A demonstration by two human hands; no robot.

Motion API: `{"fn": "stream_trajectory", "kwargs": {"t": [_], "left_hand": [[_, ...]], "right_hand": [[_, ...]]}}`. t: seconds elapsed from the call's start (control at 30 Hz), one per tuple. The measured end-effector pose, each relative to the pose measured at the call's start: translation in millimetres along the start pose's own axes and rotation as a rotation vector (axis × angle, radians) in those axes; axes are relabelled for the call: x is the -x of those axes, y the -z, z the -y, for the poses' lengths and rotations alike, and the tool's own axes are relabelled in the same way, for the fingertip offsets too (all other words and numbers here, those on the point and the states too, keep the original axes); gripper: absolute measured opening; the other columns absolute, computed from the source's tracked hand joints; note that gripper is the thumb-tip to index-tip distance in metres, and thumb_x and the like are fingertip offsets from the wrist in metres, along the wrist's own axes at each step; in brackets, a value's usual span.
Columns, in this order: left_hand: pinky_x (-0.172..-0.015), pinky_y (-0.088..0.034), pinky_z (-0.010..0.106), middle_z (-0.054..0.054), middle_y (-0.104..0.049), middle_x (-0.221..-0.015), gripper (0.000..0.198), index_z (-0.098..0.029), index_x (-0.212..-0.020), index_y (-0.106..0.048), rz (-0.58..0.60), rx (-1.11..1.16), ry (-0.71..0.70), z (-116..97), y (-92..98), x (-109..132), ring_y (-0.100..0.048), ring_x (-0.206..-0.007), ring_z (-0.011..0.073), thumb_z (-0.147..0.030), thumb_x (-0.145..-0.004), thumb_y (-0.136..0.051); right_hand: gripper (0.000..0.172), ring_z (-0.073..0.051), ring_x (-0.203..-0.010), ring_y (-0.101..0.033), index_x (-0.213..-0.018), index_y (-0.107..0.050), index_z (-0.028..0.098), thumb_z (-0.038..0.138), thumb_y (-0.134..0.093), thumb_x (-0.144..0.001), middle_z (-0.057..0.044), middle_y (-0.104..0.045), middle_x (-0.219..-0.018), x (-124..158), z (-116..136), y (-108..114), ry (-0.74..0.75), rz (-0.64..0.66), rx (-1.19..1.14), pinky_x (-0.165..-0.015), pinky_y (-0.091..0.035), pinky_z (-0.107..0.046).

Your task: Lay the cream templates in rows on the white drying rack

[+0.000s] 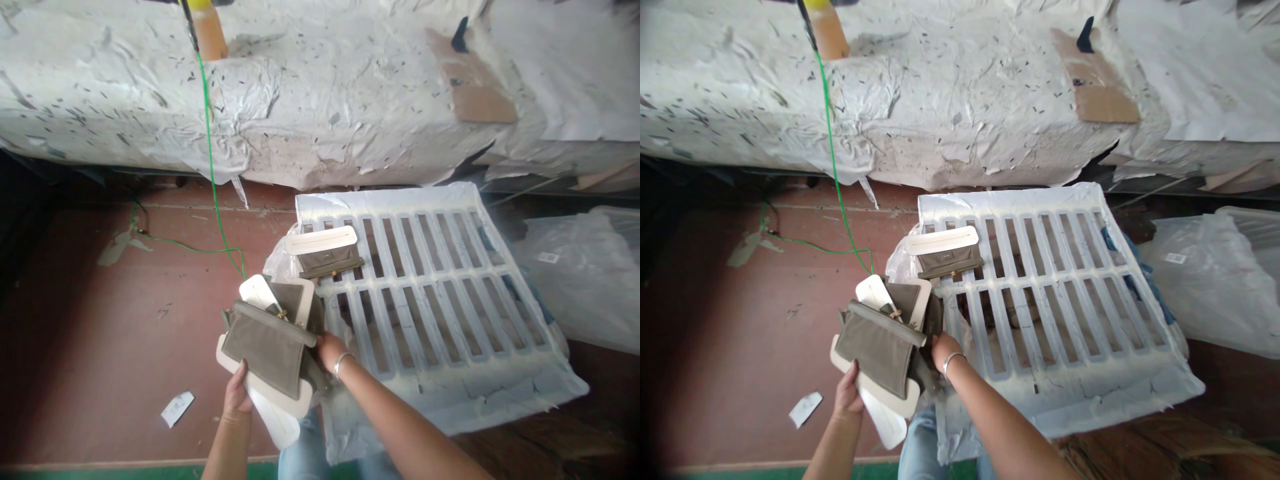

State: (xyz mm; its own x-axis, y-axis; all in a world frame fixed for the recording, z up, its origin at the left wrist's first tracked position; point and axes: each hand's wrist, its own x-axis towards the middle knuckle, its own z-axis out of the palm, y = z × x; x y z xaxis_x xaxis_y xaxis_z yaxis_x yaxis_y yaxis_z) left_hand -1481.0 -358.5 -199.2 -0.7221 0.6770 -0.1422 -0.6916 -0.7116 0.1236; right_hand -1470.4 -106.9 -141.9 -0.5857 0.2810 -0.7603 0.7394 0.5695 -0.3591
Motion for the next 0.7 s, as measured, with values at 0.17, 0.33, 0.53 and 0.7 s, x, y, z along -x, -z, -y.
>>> {"fn": "stream_trajectory", "kwargs": {"t": [0.17,0.33,0.53,0.7], "left_hand": [[-0.106,-0.031,0.033,0.013,-0.055,-0.117,0.045,-0.009,-0.120,-0.058,-0.049,0.037,0.070,24,1.3,-14,-0.054,-0.108,0.0226,-0.014,-0.094,-0.022],[-0.104,-0.035,0.036,0.012,-0.054,-0.121,0.045,-0.009,-0.124,-0.055,0.018,0.070,0.094,29,-13.8,0,-0.050,-0.115,0.0243,-0.022,-0.095,-0.023],[-0.105,-0.034,0.040,0.010,-0.051,-0.125,0.044,-0.010,-0.128,-0.052,0.024,0.037,0.064,20,-33.8,20,-0.048,-0.118,0.0244,-0.023,-0.095,-0.026],[-0.106,-0.032,0.036,0.009,-0.051,-0.126,0.045,-0.010,-0.128,-0.051,0.048,0.001,0.063,13,-41.5,10,-0.047,-0.118,0.0229,-0.026,-0.096,-0.025]], "right_hand": [[0.038,-0.037,-0.094,-0.060,-0.112,-0.059,0.006,0.021,-0.045,-0.079,-0.022,-0.065,-0.095,28,-14,12,0.052,0.063,0.249,-0.078,-0.046,-0.046],[0.065,-0.033,-0.094,-0.061,-0.143,-0.021,0.006,0.015,-0.038,-0.081,-0.022,-0.057,-0.116,43,-29,-9,0.076,0.069,0.326,-0.076,-0.048,-0.041],[0.026,-0.025,-0.082,-0.063,-0.100,-0.055,0.011,0.013,-0.041,-0.077,-0.014,-0.065,-0.088,42,-49,-25,0.094,-0.047,0.204,-0.067,-0.045,-0.031],[0.021,-0.012,-0.055,-0.058,-0.088,-0.056,0.013,0.012,-0.036,-0.081,-0.005,-0.063,-0.072,33,-72,-9,0.059,0.067,-0.090,-0.049,-0.039,-0.021]]}}
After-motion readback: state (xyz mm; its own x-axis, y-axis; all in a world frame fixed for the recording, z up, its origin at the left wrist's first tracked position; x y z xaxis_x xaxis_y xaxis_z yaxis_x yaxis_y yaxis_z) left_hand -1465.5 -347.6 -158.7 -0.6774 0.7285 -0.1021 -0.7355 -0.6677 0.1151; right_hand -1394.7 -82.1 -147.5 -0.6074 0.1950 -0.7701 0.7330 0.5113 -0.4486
